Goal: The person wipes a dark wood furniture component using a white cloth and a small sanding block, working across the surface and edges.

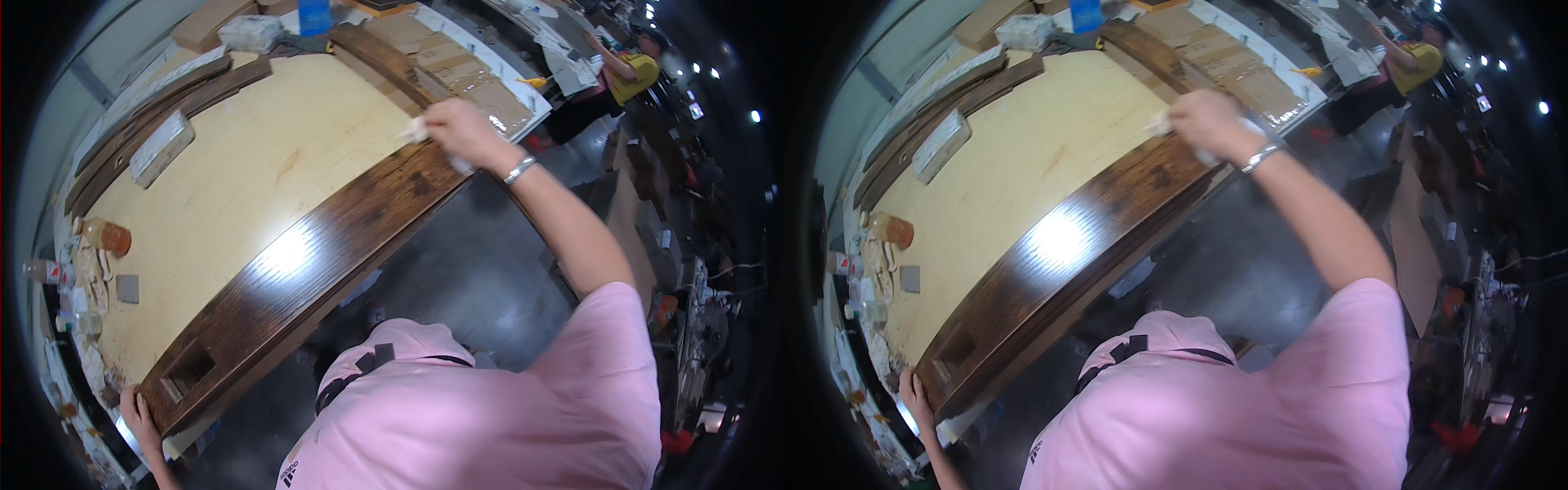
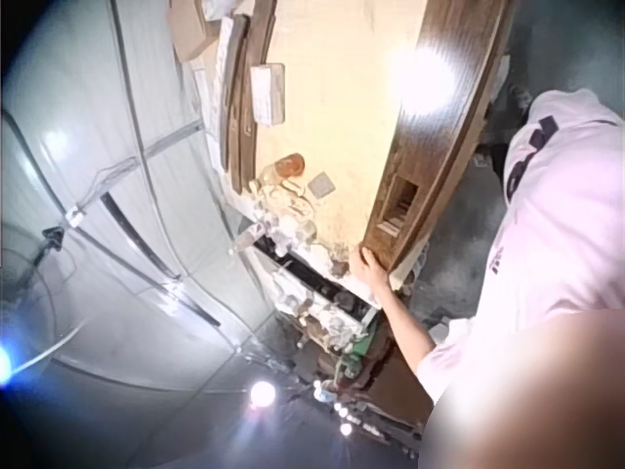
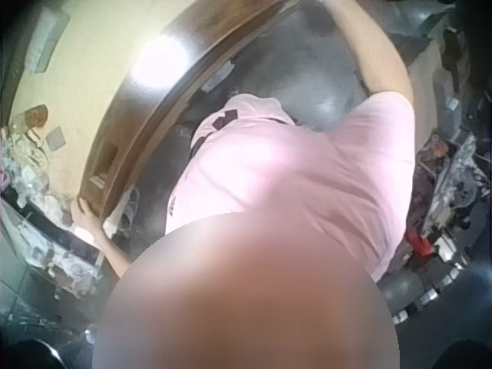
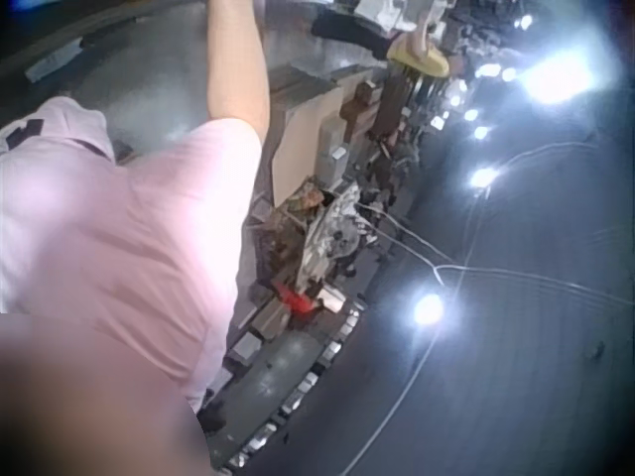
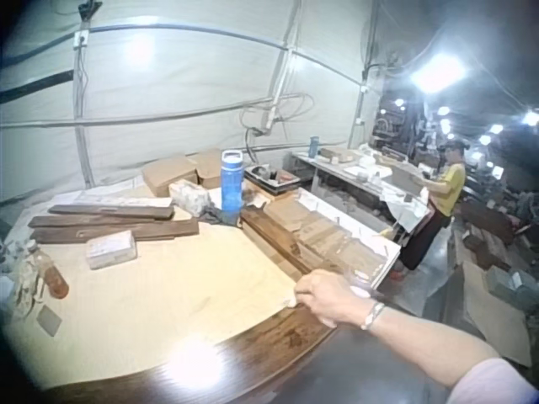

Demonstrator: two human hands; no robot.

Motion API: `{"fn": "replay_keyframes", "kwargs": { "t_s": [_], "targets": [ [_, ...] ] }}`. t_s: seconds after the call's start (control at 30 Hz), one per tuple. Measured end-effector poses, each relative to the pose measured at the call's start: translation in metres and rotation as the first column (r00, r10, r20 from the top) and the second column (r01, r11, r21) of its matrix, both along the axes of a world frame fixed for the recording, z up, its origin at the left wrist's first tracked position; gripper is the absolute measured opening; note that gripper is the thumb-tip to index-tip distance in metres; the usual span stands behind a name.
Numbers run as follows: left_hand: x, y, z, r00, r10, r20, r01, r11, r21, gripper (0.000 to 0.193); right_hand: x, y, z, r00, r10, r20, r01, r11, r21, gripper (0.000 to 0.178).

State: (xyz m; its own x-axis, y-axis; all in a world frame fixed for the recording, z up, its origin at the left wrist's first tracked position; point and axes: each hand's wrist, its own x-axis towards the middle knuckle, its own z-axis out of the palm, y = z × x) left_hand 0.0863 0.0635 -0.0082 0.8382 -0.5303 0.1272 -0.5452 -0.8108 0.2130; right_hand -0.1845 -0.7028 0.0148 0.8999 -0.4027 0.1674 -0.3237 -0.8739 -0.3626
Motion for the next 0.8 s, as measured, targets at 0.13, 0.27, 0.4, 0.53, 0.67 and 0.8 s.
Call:
{"fn": "replay_keyframes", "kwargs": {
  "t_s": [0.13, 0.27, 0.4, 0.53, 0.67, 0.8],
  "targets": [
    [0.000, 0.001, 0.001, 0.999, 0.015, -0.047, -0.016, 1.000, -0.021, 0.029, 0.062, 0.154, -0.038, 0.846, 0.461, 0.267, -0.413, 0.885, -0.217, 0.007],
    [0.001, 0.000, 0.010, 0.990, 0.058, -0.128, -0.053, 0.998, 0.043, 0.033, 0.064, 0.280, -0.002, 0.760, 0.540, 0.360, -0.423, 0.833, -0.357, 0.019],
    [0.015, 0.020, -0.003, 0.999, 0.029, -0.041, -0.028, 0.999, 0.036, 0.034, 0.017, 0.226, -0.008, 0.694, 0.439, 0.571, -0.366, 0.898, -0.245, 0.031],
    [0.049, 0.048, -0.025, 0.996, -0.070, -0.051, 0.069, 0.997, -0.020, 0.038, 0.009, 0.236, -0.014, 0.726, 0.272, 0.631, -0.219, 0.962, -0.164, 0.033],
    [-0.016, -0.058, 0.035, 1.000, -0.003, -0.003, 0.004, 0.979, 0.203, 0.046, 0.070, 0.349, -0.053, 0.588, 0.534, 0.607, -0.473, 0.836, -0.278, 0.024],
    [-0.017, -0.049, 0.035, 0.991, -0.120, 0.062, 0.104, 0.970, 0.218, 0.044, 0.050, 0.332, -0.050, 0.578, 0.481, 0.659, -0.405, 0.870, -0.280, 0.024]
  ]
}}
